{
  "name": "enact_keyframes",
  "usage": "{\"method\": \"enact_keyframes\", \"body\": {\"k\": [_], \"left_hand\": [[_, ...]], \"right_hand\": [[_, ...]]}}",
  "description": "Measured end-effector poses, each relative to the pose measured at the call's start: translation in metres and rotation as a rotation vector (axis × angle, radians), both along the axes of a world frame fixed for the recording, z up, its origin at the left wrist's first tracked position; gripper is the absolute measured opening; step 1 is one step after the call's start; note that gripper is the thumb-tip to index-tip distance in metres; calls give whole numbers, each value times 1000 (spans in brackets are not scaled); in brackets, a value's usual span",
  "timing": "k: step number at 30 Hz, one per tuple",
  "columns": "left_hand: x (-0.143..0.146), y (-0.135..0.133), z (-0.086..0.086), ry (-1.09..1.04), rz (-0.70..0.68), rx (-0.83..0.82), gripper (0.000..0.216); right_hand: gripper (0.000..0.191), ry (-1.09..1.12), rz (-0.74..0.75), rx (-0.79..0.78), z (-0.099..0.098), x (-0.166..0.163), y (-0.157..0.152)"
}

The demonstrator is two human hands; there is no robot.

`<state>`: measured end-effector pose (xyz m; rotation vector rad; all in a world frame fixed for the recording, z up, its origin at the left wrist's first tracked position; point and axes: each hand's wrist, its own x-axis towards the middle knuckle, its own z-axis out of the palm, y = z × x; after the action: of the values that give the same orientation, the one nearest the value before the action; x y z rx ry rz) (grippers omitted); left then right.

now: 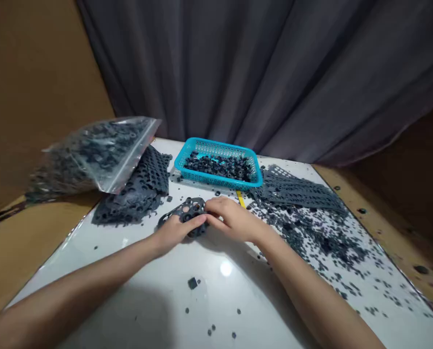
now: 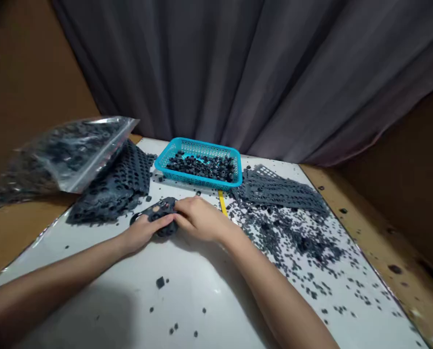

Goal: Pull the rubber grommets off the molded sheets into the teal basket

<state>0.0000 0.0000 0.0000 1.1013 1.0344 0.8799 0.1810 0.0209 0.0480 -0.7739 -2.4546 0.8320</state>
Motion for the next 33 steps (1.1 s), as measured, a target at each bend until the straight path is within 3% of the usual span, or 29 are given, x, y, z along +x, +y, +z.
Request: {"method": "enact_keyframes", "body": {"k": [4, 9, 11, 15, 20, 25, 27, 33], "left_hand": [[5, -1, 5, -262, 43, -168, 37], [5, -2, 11, -511, 73, -387, 15], [4, -1, 10, -529, 92, -433, 8], [3, 4, 9, -535, 137, -458, 12], [2, 8, 14, -537, 186, -460, 19], [-2, 11, 17, -503, 173, -384, 10], [-1, 11, 17, -469, 167, -343, 10], [4, 8, 18, -376, 232, -261, 40]], "right_hand": [[31, 193, -26, -294, -4, -8, -3], [32, 514, -25, -634, -20, -12, -1], [33, 619, -41, -717, -29, -14, -1], [32, 805, -127, -809, -45, -25, -6], [30, 1046, -260, -861, -49, -37, -10], [34, 1037, -164, -903, -43, -30, 0], [33, 958, -164, -836, -40, -25, 2], [33, 715, -191, -549, -29, -12, 1]]}}
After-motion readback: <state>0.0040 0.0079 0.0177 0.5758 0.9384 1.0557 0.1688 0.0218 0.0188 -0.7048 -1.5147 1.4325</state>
